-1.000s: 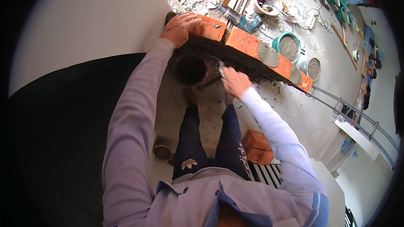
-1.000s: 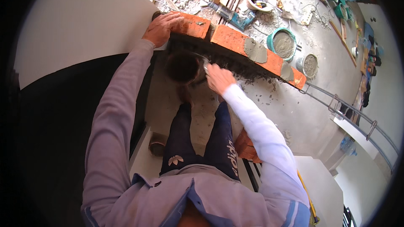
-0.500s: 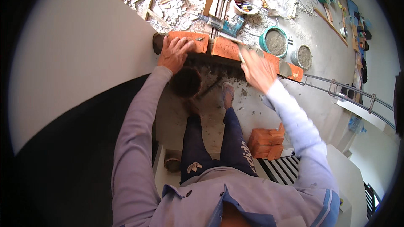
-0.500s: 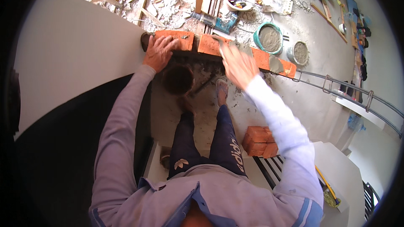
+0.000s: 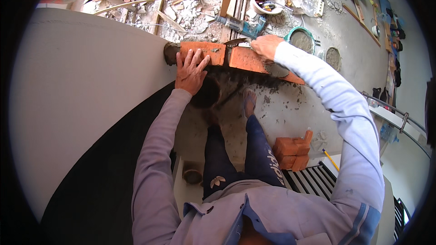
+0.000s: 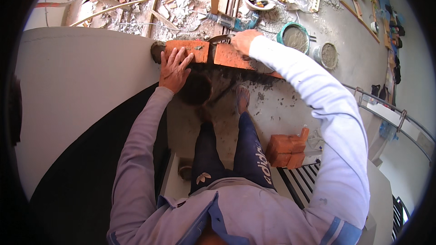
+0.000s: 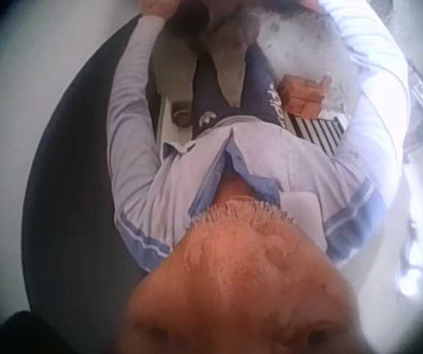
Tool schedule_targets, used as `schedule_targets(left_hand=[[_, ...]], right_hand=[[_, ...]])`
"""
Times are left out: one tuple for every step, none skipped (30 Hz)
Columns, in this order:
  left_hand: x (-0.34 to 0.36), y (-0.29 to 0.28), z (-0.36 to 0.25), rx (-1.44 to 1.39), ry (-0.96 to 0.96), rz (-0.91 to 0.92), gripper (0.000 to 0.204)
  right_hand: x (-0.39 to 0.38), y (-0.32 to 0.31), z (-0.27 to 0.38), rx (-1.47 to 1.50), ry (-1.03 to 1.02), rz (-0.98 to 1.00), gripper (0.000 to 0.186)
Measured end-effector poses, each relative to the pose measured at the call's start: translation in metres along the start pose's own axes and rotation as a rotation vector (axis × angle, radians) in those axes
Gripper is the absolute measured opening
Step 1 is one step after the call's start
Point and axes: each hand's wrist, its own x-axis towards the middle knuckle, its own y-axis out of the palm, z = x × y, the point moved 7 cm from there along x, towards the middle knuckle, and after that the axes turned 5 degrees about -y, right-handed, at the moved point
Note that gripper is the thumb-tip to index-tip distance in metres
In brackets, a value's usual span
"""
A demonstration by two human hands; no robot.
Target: The person builds a brick wall using mortar and a trowel, placing bricks one at a time and smoothing mortar between layers. The person also uses a hammer to adjust a brick and handles a bucket containing mortar.
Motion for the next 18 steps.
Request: schedule_targets(left_hand=[[-0.001, -0.001, 0.000, 0.003, -0.008, -0.010, 0.059], [-0.002, -0.001, 0.001, 0.006, -0.016, -0.020, 0.060], [-0.001, -0.001, -0.001, -0.004, -0.012, -0.016, 0.060], [-0.002, -0.002, 0.002, -0.026, -0.009, -0.035, 0.060], [-0.006, -0.003, 0.006, -0.047, -0.011, -0.049, 0.060], [-0.012, -0.003, 0.009, -0.060, -0.011, -0.049, 0.059], [-0.021, -0.003, 0.004, -0.066, -0.011, -0.038, 0.059], [-0.031, -0.009, -0.003, -0.150, -0.060, -0.091, 0.058], [-0.052, -0.009, -0.005, -0.219, -0.128, -0.131, 0.057], [-0.083, 0.000, -0.011, -0.342, -0.180, -0.121, 0.056], [-0.125, 0.028, -0.017, -0.462, -0.221, -0.081, 0.056], [-0.172, 0.066, -0.028, -0.585, -0.257, -0.046, 0.056], [-0.225, 0.115, -0.048, -0.684, -0.334, 0.218, 0.057], [-0.287, 0.159, -0.078, -0.642, -0.460, 0.531, 0.061], [-0.328, 0.173, -0.111, -0.647, -0.511, 0.784, 0.066], [-0.364, 0.182, -0.136, -0.652, -0.538, 0.898, 0.070], [-0.392, 0.181, -0.154, -0.682, -0.561, 0.844, 0.071], [-0.404, 0.188, -0.168, -0.712, -0.568, 0.778, 0.072]], right_hand=[[-0.008, -0.004, 0.004, 0.006, -0.003, 0.007, 0.019], [-0.016, -0.009, 0.008, -0.006, -0.012, 0.004, 0.019], [-0.032, -0.020, 0.012, -0.022, -0.011, 0.002, 0.019], [-0.044, -0.033, 0.018, -0.042, 0.000, -0.015, 0.016], [-0.058, -0.045, 0.025, -0.058, 0.004, -0.030, 0.014], [-0.082, -0.058, 0.035, -0.075, -0.059, -0.146, 0.013], [-0.112, -0.071, 0.045, -0.093, -0.111, -0.261, 0.016], [-0.142, -0.081, 0.054, -0.067, 0.016, -0.187, 0.019], [-0.159, -0.078, 0.068, -0.032, 0.120, -0.115, 0.022], [-0.167, -0.058, 0.081, 0.053, 0.178, -0.004, 0.021], [-0.171, -0.039, 0.092, 0.130, 0.234, 0.103, 0.020], [-0.165, -0.008, 0.106, 0.270, 0.223, 0.102, 0.019], [-0.147, 0.033, 0.119, 0.273, 0.197, 0.198, 0.021], [-0.116, 0.072, 0.136, 0.238, 0.150, 0.287, 0.022], [-0.088, 0.134, 0.141, 0.220, 0.066, 0.244, 0.022], [-0.051, 0.185, 0.148, 0.232, 0.071, 0.235, 0.022], [-0.014, 0.235, 0.152, 0.249, 0.084, 0.223, 0.026], [0.022, 0.301, 0.151, 0.204, 0.068, 0.147, 0.027]])
